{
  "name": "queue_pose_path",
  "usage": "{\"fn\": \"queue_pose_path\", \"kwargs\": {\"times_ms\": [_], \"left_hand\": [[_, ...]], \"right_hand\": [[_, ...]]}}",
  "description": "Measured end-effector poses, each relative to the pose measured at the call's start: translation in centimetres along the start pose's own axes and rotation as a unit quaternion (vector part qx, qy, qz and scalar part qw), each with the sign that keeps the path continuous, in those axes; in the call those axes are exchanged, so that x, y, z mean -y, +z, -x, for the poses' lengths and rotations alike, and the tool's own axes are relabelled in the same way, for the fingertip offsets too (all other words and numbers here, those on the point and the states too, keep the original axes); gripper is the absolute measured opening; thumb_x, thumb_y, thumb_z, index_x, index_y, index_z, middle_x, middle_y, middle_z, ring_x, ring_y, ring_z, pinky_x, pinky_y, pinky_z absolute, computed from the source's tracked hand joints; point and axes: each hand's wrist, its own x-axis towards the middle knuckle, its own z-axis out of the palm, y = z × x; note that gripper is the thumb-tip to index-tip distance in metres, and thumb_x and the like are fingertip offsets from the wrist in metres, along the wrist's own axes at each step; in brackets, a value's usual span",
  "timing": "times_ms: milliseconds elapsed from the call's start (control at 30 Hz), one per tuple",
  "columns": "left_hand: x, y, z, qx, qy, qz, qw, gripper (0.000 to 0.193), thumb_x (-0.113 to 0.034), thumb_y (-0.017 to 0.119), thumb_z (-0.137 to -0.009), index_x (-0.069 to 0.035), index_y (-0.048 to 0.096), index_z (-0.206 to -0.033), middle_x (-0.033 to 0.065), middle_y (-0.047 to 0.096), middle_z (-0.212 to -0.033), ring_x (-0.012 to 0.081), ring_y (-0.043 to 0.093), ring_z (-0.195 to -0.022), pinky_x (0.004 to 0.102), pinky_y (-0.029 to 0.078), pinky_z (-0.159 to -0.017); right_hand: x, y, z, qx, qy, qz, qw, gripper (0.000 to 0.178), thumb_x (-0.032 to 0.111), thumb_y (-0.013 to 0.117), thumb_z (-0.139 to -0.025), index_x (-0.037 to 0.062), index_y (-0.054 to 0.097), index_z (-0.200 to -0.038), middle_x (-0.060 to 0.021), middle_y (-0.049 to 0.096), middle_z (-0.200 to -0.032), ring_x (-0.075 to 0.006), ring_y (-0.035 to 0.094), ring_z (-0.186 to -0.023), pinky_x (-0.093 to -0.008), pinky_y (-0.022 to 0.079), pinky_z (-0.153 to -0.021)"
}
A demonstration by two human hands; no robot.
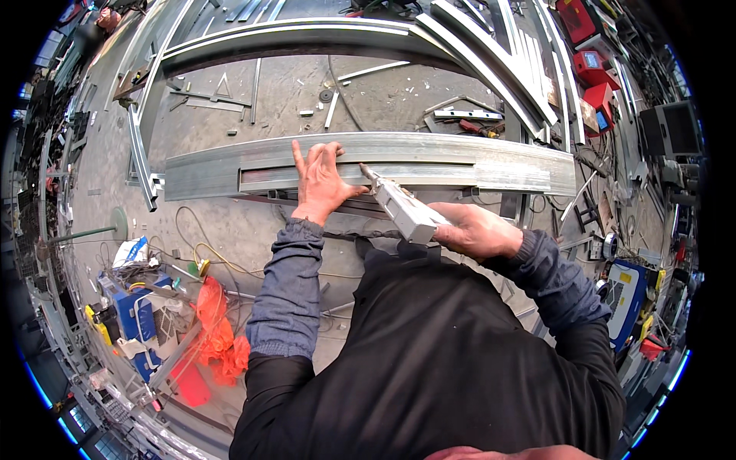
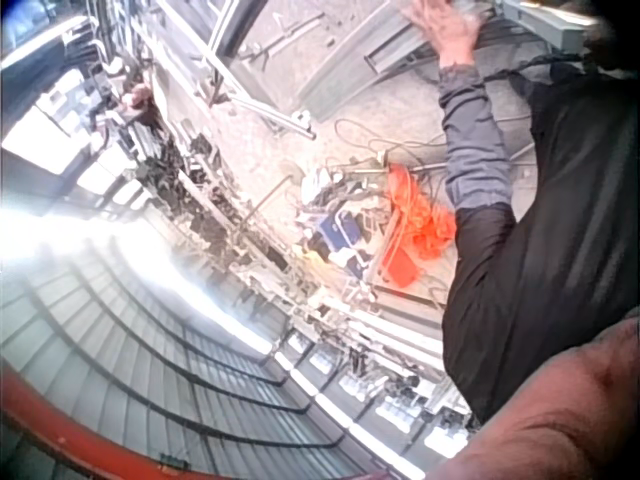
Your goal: The person aligns metal frame components on a workbench and uses a handheld welding torch to tack and weld the joints. They repeatedly reposition the pieces, apply welds along seams, and inspect the alignment throughout the process.
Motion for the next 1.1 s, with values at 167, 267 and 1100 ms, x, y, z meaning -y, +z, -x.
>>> {"fn": "queue_pose_path", "kwargs": {"times_ms": [167,267,1100], "left_hand": [[-0.1,-0.5,-0.1,0.005,0.008,-0.028,1.000,0.114,-0.071,0.096,-0.057,-0.013,0.046,-0.143,0.0005,0.075,-0.115,0.0238,0.064,-0.127,0.0690,0.002,-0.137],[0.0,-0.6,-0.3,0.015,0.007,-0.029,0.999,0.117,-0.065,0.099,-0.055,-0.012,0.046,-0.145,0.0009,0.076,-0.117,0.0245,0.066,-0.125,0.0664,0.007,-0.137],[-0.1,-0.9,-0.1,0.050,-0.006,-0.040,0.998,0.114,-0.055,0.102,-0.063,-0.006,0.047,-0.150,0.0076,0.078,-0.129,0.0309,0.063,-0.133,0.0557,0.026,-0.132]], "right_hand": [[0.5,-0.2,0.1,0.004,0.014,0.009,1.000,0.059,0.041,0.068,-0.112,0.0113,0.057,-0.162,-0.0143,0.080,-0.120,-0.0216,0.075,-0.107,-0.0363,0.058,-0.098],[0.8,-0.4,0.1,0.010,0.020,0.011,1.000,0.060,0.041,0.067,-0.112,0.0108,0.056,-0.162,-0.0151,0.080,-0.122,-0.0219,0.075,-0.109,-0.0364,0.057,-0.099],[1.5,-0.8,0.8,0.023,0.067,-0.013,0.997,0.060,0.043,0.066,-0.113,0.0124,0.056,-0.163,-0.0142,0.079,-0.122,-0.0216,0.075,-0.109,-0.0366,0.057,-0.097]]}}
